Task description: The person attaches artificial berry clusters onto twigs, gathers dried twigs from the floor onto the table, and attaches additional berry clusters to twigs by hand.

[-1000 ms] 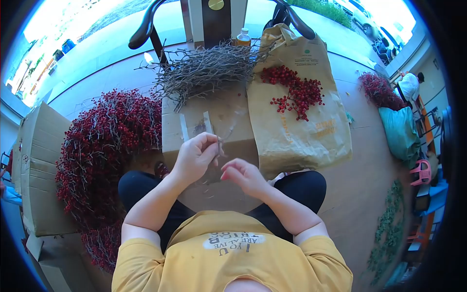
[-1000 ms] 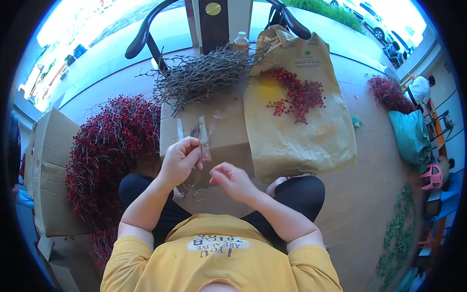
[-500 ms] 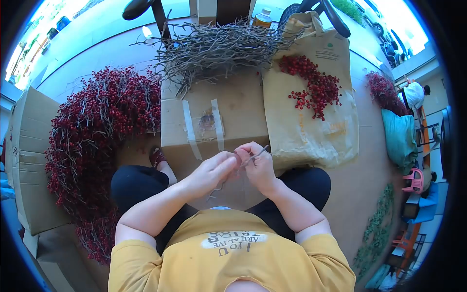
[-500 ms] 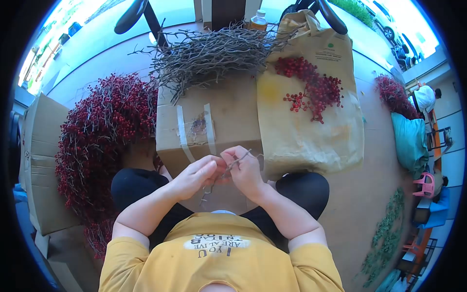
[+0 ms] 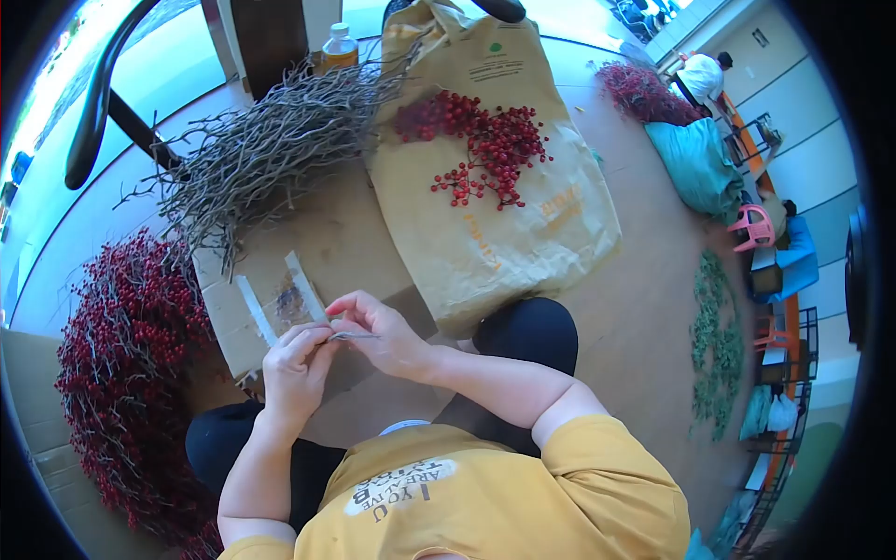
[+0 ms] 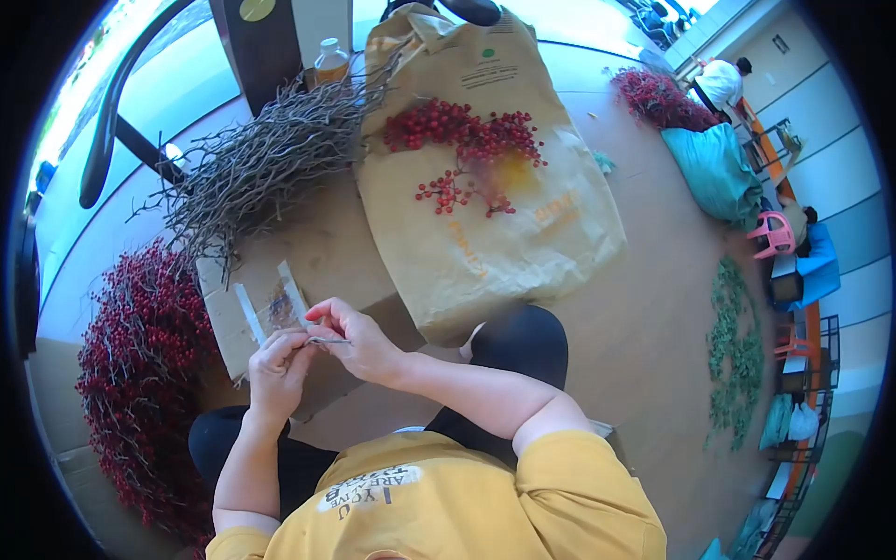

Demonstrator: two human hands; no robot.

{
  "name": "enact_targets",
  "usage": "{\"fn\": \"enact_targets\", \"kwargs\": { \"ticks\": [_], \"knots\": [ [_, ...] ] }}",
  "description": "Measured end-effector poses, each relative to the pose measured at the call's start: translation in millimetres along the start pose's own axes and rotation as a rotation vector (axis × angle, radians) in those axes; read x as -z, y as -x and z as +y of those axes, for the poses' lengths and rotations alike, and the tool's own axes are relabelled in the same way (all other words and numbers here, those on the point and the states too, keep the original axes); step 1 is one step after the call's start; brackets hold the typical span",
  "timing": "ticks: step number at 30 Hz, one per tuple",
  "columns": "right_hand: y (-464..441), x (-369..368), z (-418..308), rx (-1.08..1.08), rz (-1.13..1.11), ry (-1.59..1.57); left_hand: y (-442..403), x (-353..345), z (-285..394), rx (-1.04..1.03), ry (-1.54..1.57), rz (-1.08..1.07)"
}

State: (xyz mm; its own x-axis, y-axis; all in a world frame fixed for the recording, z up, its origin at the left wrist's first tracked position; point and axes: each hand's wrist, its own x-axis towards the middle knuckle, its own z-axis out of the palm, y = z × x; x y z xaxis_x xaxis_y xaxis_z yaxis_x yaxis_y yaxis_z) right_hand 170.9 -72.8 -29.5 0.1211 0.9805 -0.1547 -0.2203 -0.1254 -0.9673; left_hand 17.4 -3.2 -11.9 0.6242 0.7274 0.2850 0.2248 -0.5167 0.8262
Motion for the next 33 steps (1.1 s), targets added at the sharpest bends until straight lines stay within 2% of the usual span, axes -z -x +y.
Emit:
{"fn": "enact_targets", "kwargs": {
  "ticks": [3, 4, 5, 6, 8, 11, 15, 19, 22, 25, 28, 31, 33],
  "knots": [
    [-8.2, 36.6, -20.1, 0.225, 0.209, 0.279, -8.4, 16.8, 3.5, 0.458, 0.293, 0.036],
    [-15.5, 61.1, -33.7, 0.311, 0.380, 0.409, -14.2, 27.5, 2.6, 0.481, 0.336, 0.076],
    [-24.3, 91.5, -45.2, 0.441, 0.565, 0.672, -22.1, 39.7, 0.6, 0.504, 0.379, 0.118],
    [-34.0, 128.5, -47.1, 0.594, 0.712, 1.079, -28.4, 52.5, -2.3, 0.523, 0.411, 0.142],
    [-34.7, 178.6, -56.8, 0.293, 0.818, 1.403, -43.0, 71.6, -1.3, 0.534, 0.363, 0.135],
    [-39.1, 213.7, -42.6, 0.026, 0.541, 1.626, -58.0, 85.9, -5.1, 0.489, 0.331, 0.101],
    [-53.7, 179.6, -50.9, 0.027, 0.524, 1.582, -56.5, 78.2, -12.5, 0.550, 0.287, 0.062],
    [-68.8, 183.2, -60.1, 0.144, 0.824, 1.358, -51.9, 65.3, -24.0, 0.503, 0.181, 0.098],
    [-97.9, 199.7, -81.7, 0.350, 0.858, 1.264, -50.2, 62.0, -39.0, 0.394, -0.015, 0.157],
    [-144.0, 203.2, -98.0, 0.667, 0.809, 1.603, -52.8, 57.2, -31.6, 0.375, -0.088, 0.154],
    [-166.8, 210.0, -93.7, 0.147, 0.365, 1.713, -52.2, 58.1, -33.4, 0.329, -0.141, 0.186],
    [-157.2, 197.6, -127.4, -0.173, 0.237, 1.779, -50.2, 67.2, -36.0, 0.332, -0.133, 0.229],
    [-138.7, 196.5, -141.9, -0.170, 0.256, 1.797, -47.5, 68.7, -39.5, 0.317, -0.158, 0.252]
  ]
}}
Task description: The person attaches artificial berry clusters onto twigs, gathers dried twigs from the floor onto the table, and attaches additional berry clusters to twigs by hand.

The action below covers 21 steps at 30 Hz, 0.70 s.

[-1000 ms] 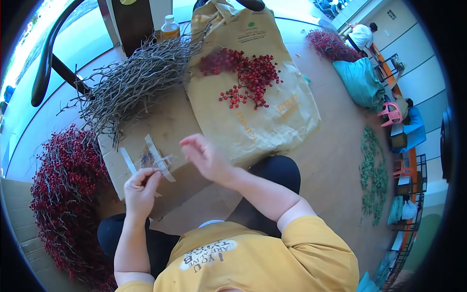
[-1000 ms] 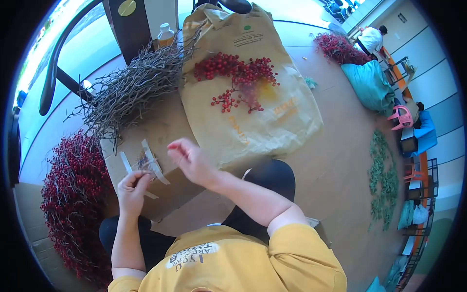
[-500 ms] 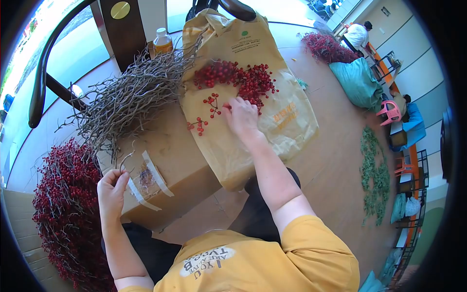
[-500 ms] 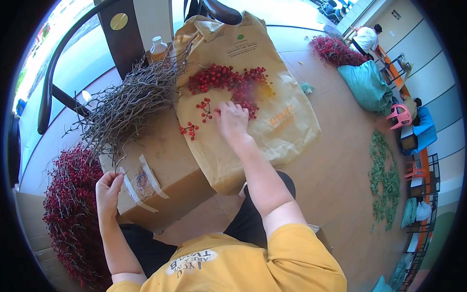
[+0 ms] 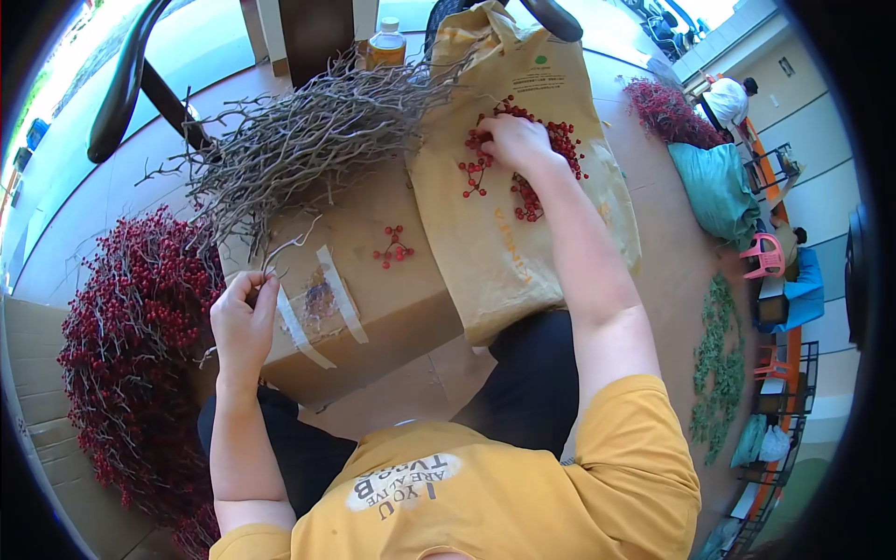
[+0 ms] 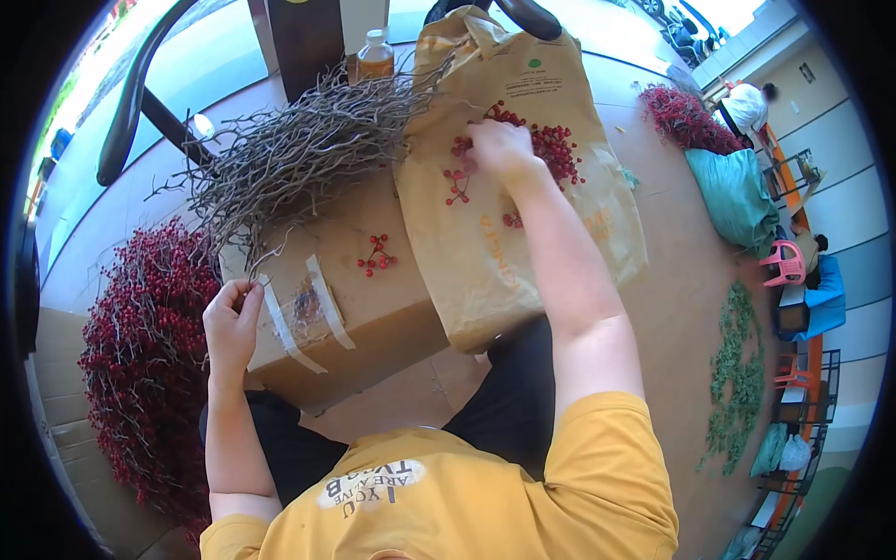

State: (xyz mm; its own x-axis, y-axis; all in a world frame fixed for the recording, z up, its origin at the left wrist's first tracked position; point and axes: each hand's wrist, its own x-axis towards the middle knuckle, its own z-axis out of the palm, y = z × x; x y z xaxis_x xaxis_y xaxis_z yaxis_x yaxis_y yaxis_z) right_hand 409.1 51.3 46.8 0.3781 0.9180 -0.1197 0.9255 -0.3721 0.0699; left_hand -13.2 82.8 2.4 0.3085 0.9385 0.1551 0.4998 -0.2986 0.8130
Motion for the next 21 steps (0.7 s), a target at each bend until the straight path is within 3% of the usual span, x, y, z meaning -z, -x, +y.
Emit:
{"fn": "enact_targets", "kwargs": {
  "ticks": [4, 6, 8, 10, 12, 15, 18, 21],
  "knots": [
    [28.1, 5.7, 3.0, -0.077, 0.027, 0.093, 4.0, 9.3, 1.7, 0.005, -0.068, -0.012],
    [40.4, -2.2, -7.5, 0.010, 0.324, 0.036, 4.4, 15.2, 3.4, 0.008, -0.103, -0.049],
    [60.1, 4.4, -43.7, 0.140, 0.302, -0.065, 4.6, 18.3, 2.2, 0.053, -0.021, -0.123],
    [71.8, -18.3, -75.8, 0.480, 0.259, -0.209, 2.4, 21.2, -4.2, 0.140, 0.063, -0.227],
    [90.2, -36.5, -113.6, 0.573, 0.168, -0.236, -0.1, 21.4, -13.7, 0.181, 0.118, -0.302],
    [85.9, -63.6, -131.0, 0.530, -0.056, -0.272, 2.3, 21.9, -2.1, 0.271, 0.125, -0.424],
    [98.0, -73.0, -130.9, 0.463, 0.067, -0.625, -0.4, 7.3, -10.3, 0.241, 0.027, -0.485],
    [136.2, -58.9, -140.8, 0.330, -0.074, -1.297, -4.0, -5.0, -10.4, 0.190, -0.132, -0.505]
  ]
}}
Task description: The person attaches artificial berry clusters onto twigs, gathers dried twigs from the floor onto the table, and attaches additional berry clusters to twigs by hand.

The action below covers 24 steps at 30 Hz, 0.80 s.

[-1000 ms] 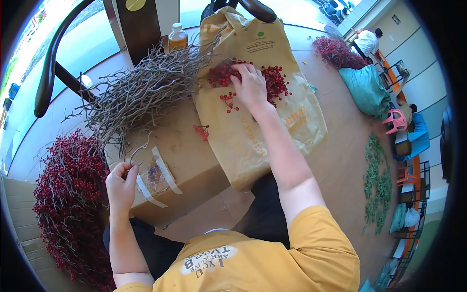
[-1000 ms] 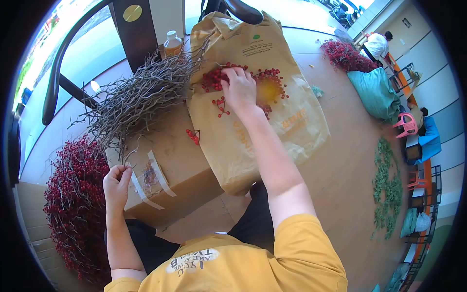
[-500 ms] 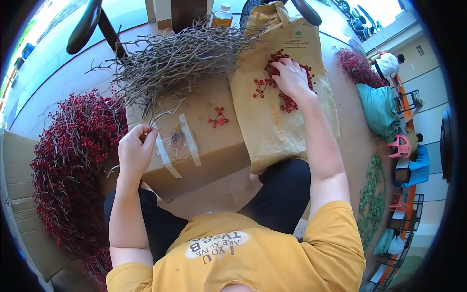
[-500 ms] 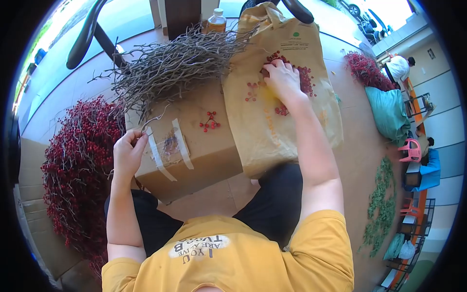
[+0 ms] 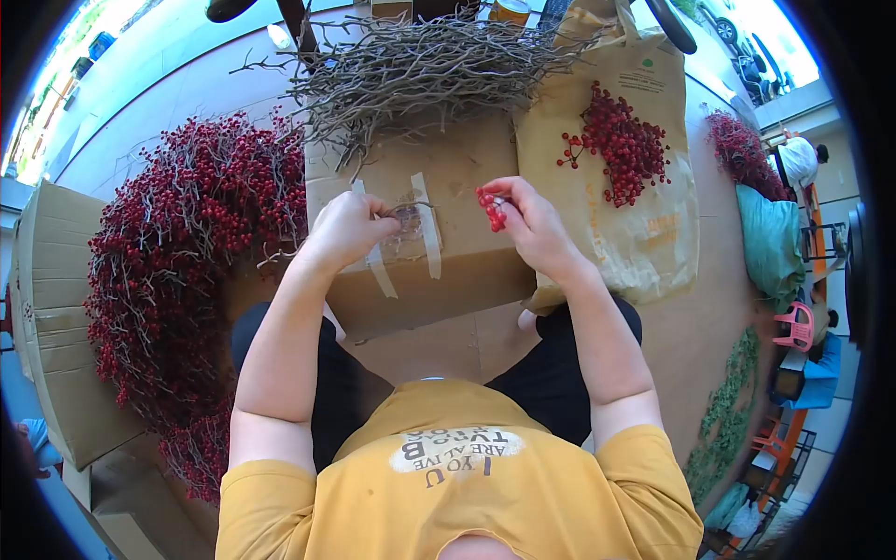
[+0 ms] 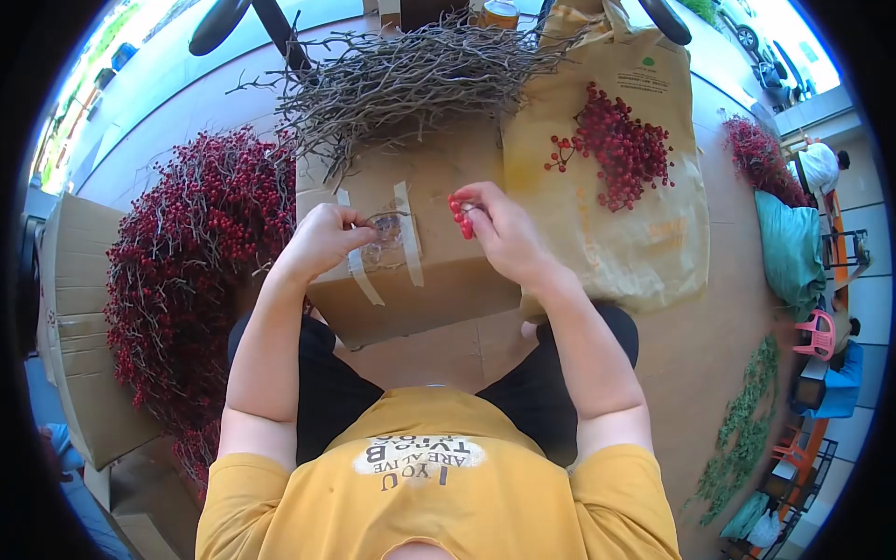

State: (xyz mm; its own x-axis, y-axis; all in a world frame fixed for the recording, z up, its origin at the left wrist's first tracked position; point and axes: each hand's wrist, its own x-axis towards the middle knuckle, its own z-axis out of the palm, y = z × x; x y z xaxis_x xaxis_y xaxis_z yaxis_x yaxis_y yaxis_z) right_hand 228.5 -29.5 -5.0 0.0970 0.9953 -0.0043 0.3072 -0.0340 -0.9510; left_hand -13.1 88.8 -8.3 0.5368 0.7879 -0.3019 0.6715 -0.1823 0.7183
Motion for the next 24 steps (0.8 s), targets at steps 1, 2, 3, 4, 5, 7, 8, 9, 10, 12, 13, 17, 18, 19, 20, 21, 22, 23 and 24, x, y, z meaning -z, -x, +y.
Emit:
{"fn": "enact_targets", "kwargs": {
  "ticks": [1, 2, 3, 4, 5, 7, 8, 9, 10, 12, 13, 17, 18, 19, 20, 21, 22, 23, 24],
  "knots": [
    [8.4, -3.8, 4.8, -0.044, 0.024, -0.132, -1.8, -2.7, 2.0, -0.013, -0.036, -0.002],
    [16.8, -6.1, 12.4, -0.091, 0.049, -0.263, -3.7, -6.4, 4.9, -0.026, -0.072, -0.007],
    [20.7, -7.6, 16.1, -0.138, 0.074, -0.393, -6.2, -9.8, 7.8, -0.039, -0.107, -0.010],
    [20.7, -11.0, 17.4, -0.209, 0.098, -0.460, -9.0, -12.0, 10.9, -0.037, -0.164, -0.015],
    [19.4, -17.4, 15.7, -0.283, 0.123, -0.528, -10.9, -13.7, 13.9, -0.035, -0.221, -0.022],
    [18.5, -24.6, 17.6, -0.388, 0.145, -0.628, -13.3, -21.6, 14.1, -0.033, -0.327, -0.005],
    [14.7, -24.2, 20.0, -0.407, 0.138, -0.653, -15.3, -26.3, 13.0, -0.037, -0.372, 0.032],
    [11.3, -22.9, 22.7, -0.425, 0.130, -0.677, -16.9, -29.6, 13.6, -0.042, -0.416, 0.070],
    [10.4, -21.2, 26.5, -0.432, 0.120, -0.682, -17.0, -31.9, 15.1, -0.055, -0.460, 0.127],
    [11.4, -18.0, 35.2, -0.450, 0.100, -0.693, -13.2, -34.9, 18.8, -0.082, -0.548, 0.236],
    [12.4, -16.9, 36.8, -0.469, 0.100, -0.677, -11.5, -35.9, 18.3, -0.085, -0.559, 0.259],
    [19.9, -19.1, 28.2, -0.506, 0.180, -0.674, -1.7, -37.2, 23.0, -0.083, -0.560, 0.273],
    [21.5, -21.2, 26.7, -0.507, 0.219, -0.689, 0.8, -37.7, 24.7, -0.074, -0.549, 0.256],
    [23.0, -22.0, 29.0, -0.515, 0.209, -0.699, 2.0, -40.0, 24.1, -0.088, -0.573, 0.277],
    [24.4, -23.0, 32.3, -0.522, 0.198, -0.709, 2.7, -43.1, 22.4, -0.103, -0.595, 0.298],
    [25.7, -24.0, 34.4, -0.530, 0.186, -0.718, 2.7, -46.2, 20.7, -0.116, -0.618, 0.319],
    [26.4, -24.7, 34.1, -0.538, 0.171, -0.731, 2.1, -49.5, 19.8, -0.127, -0.615, 0.338],
    [26.7, -24.7, 32.9, -0.546, 0.155, -0.742, 1.0, -53.1, 19.5, -0.137, -0.611, 0.358],
    [26.7, -24.6, 32.1, -0.553, 0.138, -0.752, -0.3, -56.0, 18.3, -0.148, -0.606, 0.380]
  ]
}}
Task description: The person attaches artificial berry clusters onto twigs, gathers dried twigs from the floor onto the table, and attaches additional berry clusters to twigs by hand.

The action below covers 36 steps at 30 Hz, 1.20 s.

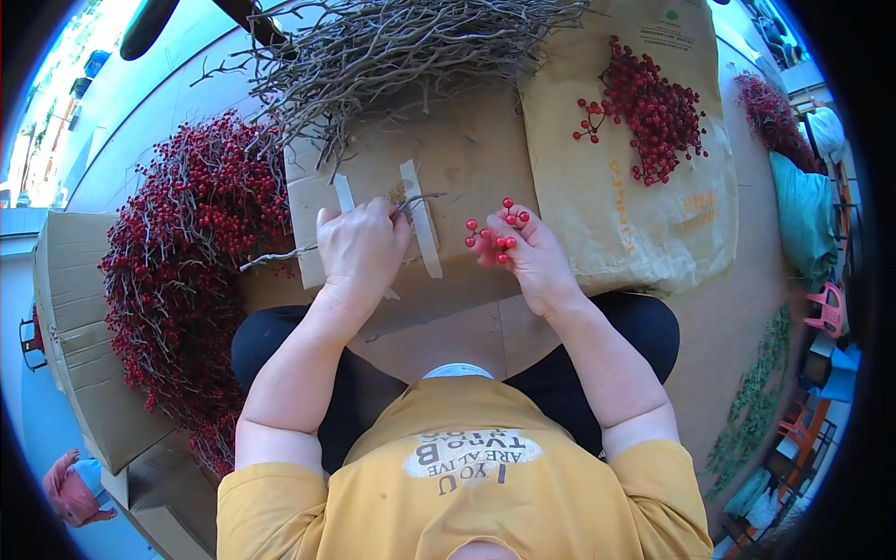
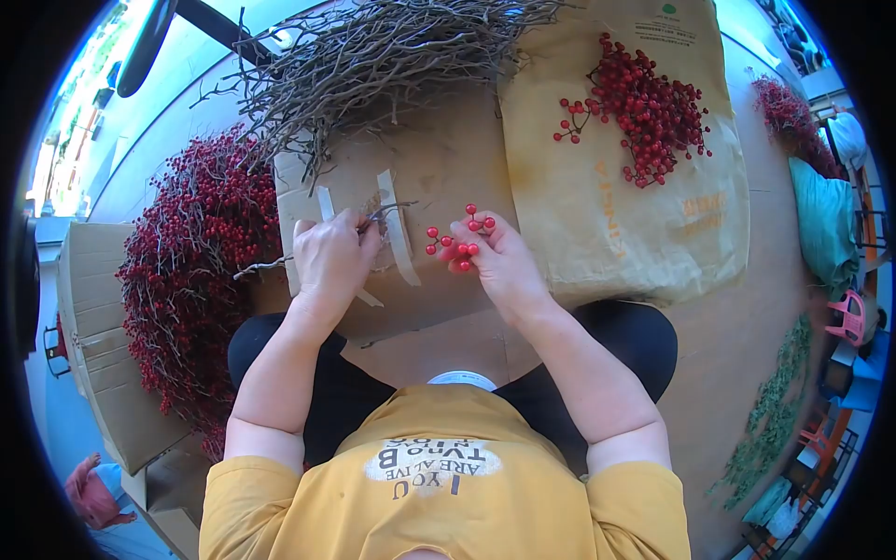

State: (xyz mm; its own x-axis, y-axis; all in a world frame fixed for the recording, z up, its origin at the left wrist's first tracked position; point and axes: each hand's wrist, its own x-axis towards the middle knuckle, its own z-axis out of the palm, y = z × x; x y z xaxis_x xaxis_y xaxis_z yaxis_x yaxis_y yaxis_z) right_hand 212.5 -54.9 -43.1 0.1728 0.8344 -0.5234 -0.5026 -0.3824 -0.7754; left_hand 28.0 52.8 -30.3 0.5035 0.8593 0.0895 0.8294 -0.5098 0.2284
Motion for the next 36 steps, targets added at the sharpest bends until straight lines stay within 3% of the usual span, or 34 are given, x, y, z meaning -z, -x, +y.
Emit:
{"fn": "enact_targets", "kwargs": {
  "ticks": [3, 9, 13, 19, 23, 36],
  "knots": [
    [-3.0, 1.7, 5.0, 0.024, -0.010, -0.027, -2.3, -5.9, -3.9, -0.063, 0.075, 0.127],
    [4.8, -6.3, 1.9, -0.031, -0.016, -0.232, 12.1, 41.3, -8.6, 0.157, 0.621, -0.171],
    [-3.6, -6.1, 24.4, -0.149, -0.219, -0.492, 21.3, 54.5, -13.0, 0.191, 0.772, -0.304],
    [-2.3, -32.1, 28.8, -0.228, -0.451, -0.719, 28.4, 46.2, -9.3, 0.362, 1.393, -0.626],
    [0.5, -35.4, 32.0, -0.214, -0.513, -0.799, 25.8, 50.2, 4.2, 0.430, 1.669, -0.624],
    [10.0, -40.1, 34.4, -0.259, -0.597, -1.023, 26.5, 30.3, 10.8, 0.419, 1.762, -0.665]
  ]
}}
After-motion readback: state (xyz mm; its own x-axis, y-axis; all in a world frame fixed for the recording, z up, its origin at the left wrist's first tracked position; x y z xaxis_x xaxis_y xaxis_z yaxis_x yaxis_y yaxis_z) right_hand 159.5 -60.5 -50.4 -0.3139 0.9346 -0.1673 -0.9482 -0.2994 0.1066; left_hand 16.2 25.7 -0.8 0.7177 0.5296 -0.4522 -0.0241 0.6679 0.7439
